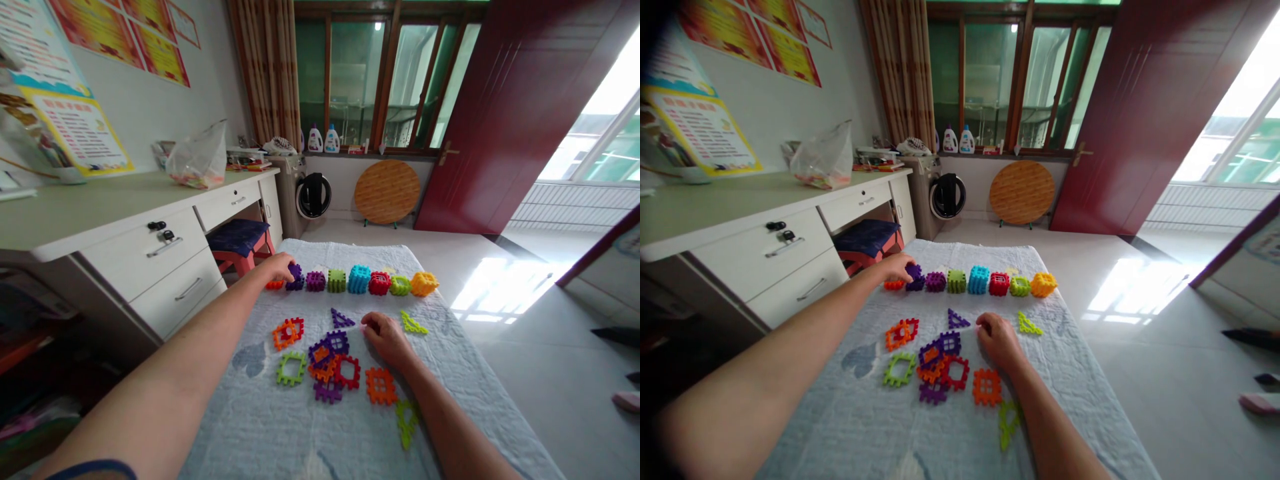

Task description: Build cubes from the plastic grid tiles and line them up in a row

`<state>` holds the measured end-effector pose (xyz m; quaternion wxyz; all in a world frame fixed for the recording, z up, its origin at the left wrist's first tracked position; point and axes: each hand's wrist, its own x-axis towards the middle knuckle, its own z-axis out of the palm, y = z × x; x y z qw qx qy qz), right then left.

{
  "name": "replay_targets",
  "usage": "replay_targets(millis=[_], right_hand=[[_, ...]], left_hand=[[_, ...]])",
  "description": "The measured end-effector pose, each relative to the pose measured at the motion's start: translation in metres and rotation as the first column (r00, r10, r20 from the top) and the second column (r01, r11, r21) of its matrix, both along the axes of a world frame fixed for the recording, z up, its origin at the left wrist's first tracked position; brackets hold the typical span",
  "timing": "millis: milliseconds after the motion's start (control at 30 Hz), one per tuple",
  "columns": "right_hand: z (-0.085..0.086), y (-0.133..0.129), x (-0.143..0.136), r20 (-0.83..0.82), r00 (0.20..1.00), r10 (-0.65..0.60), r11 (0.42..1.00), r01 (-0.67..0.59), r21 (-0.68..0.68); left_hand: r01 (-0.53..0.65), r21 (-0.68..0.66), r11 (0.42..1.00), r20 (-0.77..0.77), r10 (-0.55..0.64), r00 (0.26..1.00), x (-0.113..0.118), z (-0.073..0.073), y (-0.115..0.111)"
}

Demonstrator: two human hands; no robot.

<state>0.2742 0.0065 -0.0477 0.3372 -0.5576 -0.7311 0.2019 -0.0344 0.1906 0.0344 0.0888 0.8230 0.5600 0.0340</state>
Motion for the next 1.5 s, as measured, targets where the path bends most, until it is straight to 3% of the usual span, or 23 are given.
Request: replay_targets(millis=[300,633,867,1233,1500], right_hand=[[-0.001,0.000,0.000,-0.008,1.000,0.011,1.000,-0.011,0.003],[0.001,0.000,0.001,-0.001,1.000,0.003,1.000,-0.003,0.000],[0.003,-0.001,0.000,0.016,1.000,0.004,1.000,-0.004,-0.003],[0.001,0.000,0.000,0.008,1.000,-0.008,1.000,0.008,-0.008],[0.004,-0.001,-0.001,0.004,1.000,-0.003,1.000,0.003,-0.005]], left_hand=[[0.032,-0.074,0.997,-0.178,-0.045,0.983,0.018,-0.014,-0.005],[0.005,-0.005,1.000,-0.201,-0.006,0.980,0.015,-0.005,-0.014],[0.071,0.054,0.996,-0.188,-0.059,0.980,0.008,-0.003,-0.031],[0.042,-0.110,0.993,-0.225,-0.066,0.972,0.026,-0.008,-0.006],[0.018,-0.158,0.987,-0.212,-0.052,0.976,0.019,-0.011,-0.001]])
